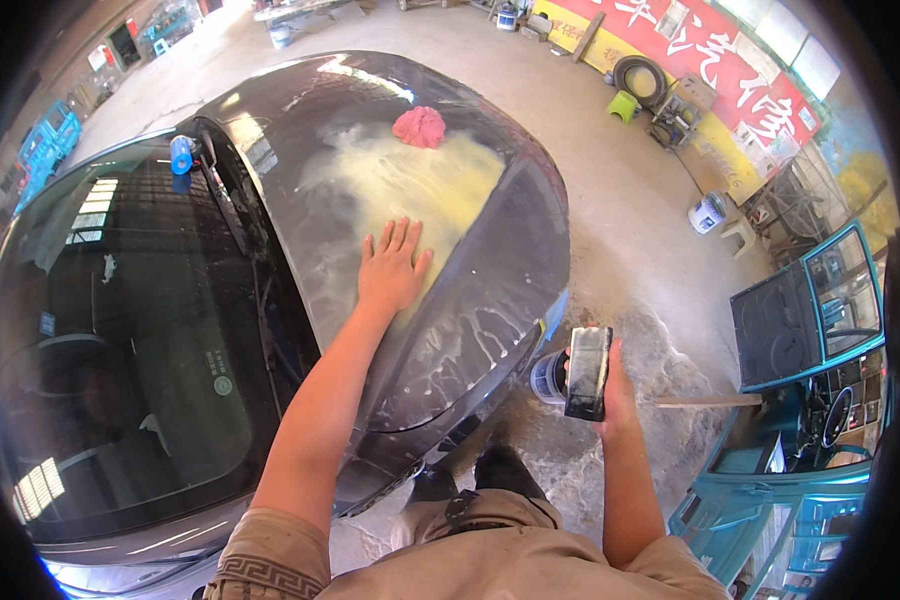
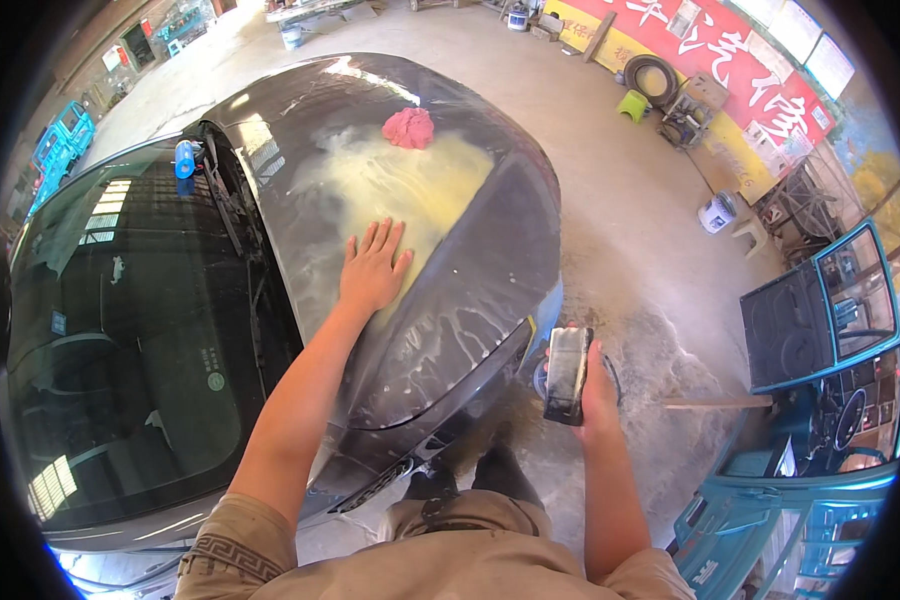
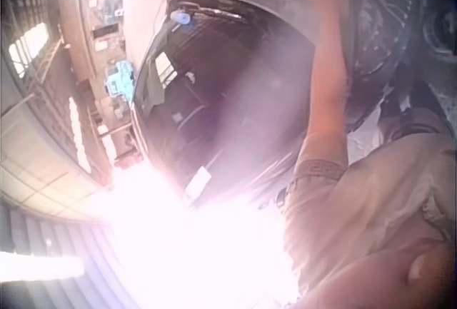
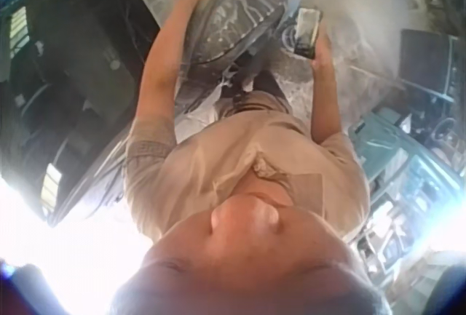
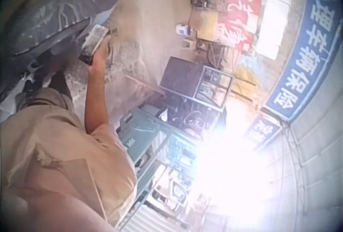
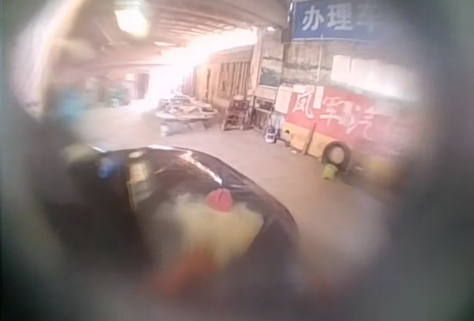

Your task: The person applies a yellow polishing compound to a car hood and rubs it in using a small black block and a pink cloth. They repeatedly wipe and buff the surface, occasionally dipping the cloth into a bucket to refresh it.

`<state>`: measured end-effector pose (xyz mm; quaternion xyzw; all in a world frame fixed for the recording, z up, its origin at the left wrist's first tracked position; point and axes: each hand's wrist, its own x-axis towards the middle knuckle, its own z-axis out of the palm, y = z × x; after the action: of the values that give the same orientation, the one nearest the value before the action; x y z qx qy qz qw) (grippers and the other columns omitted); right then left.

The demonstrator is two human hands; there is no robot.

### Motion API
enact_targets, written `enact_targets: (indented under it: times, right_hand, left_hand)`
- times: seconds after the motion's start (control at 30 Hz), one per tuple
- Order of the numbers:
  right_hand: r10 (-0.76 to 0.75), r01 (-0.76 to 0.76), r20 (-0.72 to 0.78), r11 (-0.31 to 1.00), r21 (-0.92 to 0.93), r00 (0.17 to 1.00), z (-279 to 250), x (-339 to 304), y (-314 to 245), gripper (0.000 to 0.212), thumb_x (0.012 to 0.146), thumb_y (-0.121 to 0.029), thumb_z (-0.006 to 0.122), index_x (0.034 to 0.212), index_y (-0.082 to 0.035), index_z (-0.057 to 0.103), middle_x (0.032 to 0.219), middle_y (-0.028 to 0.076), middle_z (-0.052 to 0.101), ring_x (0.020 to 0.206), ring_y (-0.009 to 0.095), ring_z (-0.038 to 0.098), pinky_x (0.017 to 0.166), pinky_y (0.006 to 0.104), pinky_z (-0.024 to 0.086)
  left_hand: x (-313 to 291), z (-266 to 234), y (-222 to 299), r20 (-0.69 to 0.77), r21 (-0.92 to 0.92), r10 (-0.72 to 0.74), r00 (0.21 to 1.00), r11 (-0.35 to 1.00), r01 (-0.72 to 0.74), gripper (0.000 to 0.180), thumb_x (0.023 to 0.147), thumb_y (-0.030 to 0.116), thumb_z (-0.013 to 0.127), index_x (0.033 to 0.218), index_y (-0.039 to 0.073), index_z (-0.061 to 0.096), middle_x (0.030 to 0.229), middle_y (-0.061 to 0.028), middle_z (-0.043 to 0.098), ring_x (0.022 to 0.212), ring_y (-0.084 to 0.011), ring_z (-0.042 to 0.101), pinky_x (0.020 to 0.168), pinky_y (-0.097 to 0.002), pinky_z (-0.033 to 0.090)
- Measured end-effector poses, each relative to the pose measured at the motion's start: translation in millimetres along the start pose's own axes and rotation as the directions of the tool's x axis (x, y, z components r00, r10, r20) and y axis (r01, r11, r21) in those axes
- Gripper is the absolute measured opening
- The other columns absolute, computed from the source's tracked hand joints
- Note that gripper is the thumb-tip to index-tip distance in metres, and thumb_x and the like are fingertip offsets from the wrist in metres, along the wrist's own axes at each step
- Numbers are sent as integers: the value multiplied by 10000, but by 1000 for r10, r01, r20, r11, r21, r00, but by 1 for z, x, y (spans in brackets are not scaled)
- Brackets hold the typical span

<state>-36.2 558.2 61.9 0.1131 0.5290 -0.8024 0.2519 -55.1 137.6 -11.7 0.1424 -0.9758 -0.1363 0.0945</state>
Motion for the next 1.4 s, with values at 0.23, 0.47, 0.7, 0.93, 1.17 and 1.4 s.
enact_targets:
  times: [0.23, 0.47, 0.7, 0.93, 1.17, 1.4]
  right_hand:
    - [-13, 13, -57, 1000, -14, 998, 16, -2, 7, 594, 1247, -559, 387, 1632, -158, 597, 1247, 133, 789, 1011, 235, 776, 855, 380, 643]
    - [0, 3, -59, 998, 55, 998, 19, 7, 21, 552, 1239, -532, 437, 1586, -152, 635, 1236, 125, 795, 1011, 229, 778, 856, 380, 639]
    - [-18, 19, -6, 991, 131, 1000, 15, 14, 26, 520, 1234, -480, 481, 1574, -122, 642, 1242, 113, 790, 1014, 224, 770, 878, 379, 635]
    - [-114, 122, 91, 989, -83, 989, 42, 11, 26, 497, 1215, -314, 612, 1656, -84, 606, 1252, 0, 779, 1056, 109, 723, 937, 292, 592]
    - [-183, 243, 222, 929, -280, 958, 80, 9, 43, 548, 1129, -196, 782, 1631, -31, 636, 1196, -80, 675, 1011, 18, 558, 951, 195, 460]
    - [-233, 293, 190, 861, -416, 954, 91, 11, 54, 543, 1110, -240, 810, 1601, -52, 676, 1253, -65, 715, 1002, 15, 588, 895, 191, 482]
  left_hand:
    - [-63, 0, 26, -27, 8, 187, 982, 982, -187, 732, 1164, 416, 558, 1793, 94, 365, 1860, -115, 379, 1727, -339, 320, 1406, -577, 234]
    - [-170, -24, 21, 2, -1, 166, 986, 986, -166, 776, 1107, 344, 674, 1772, 60, 393, 1831, -146, 421, 1695, -370, 374, 1384, -562, 279]
    - [-218, -42, 6, 114, -73, 85, 990, 994, -77, 774, 1116, 379, 670, 1761, 39, 408, 1829, -173, 418, 1701, -380, 361, 1385, -572, 268]
    - [-99, -25, -61, -17, 33, 13, 1000, 999, -12, 653, 1203, 461, 451, 1790, 178, 407, 1848, -114, 406, 1711, -342, 355, 1396, -568, 241]
    - [-68, -19, -64, -85, 31, -85, 993, 996, 88, 661, 1210, 456, 420, 1786, 130, 399, 1847, -133, 403, 1721, -339, 336, 1406, -547, 236]
    - [-184, -26, -19, -64, -65, -70, 996, 996, 65, 758, 1165, 433, 549, 1763, -1, 379, 1827, -221, 401, 1713, -379, 342, 1396, -548, 253]
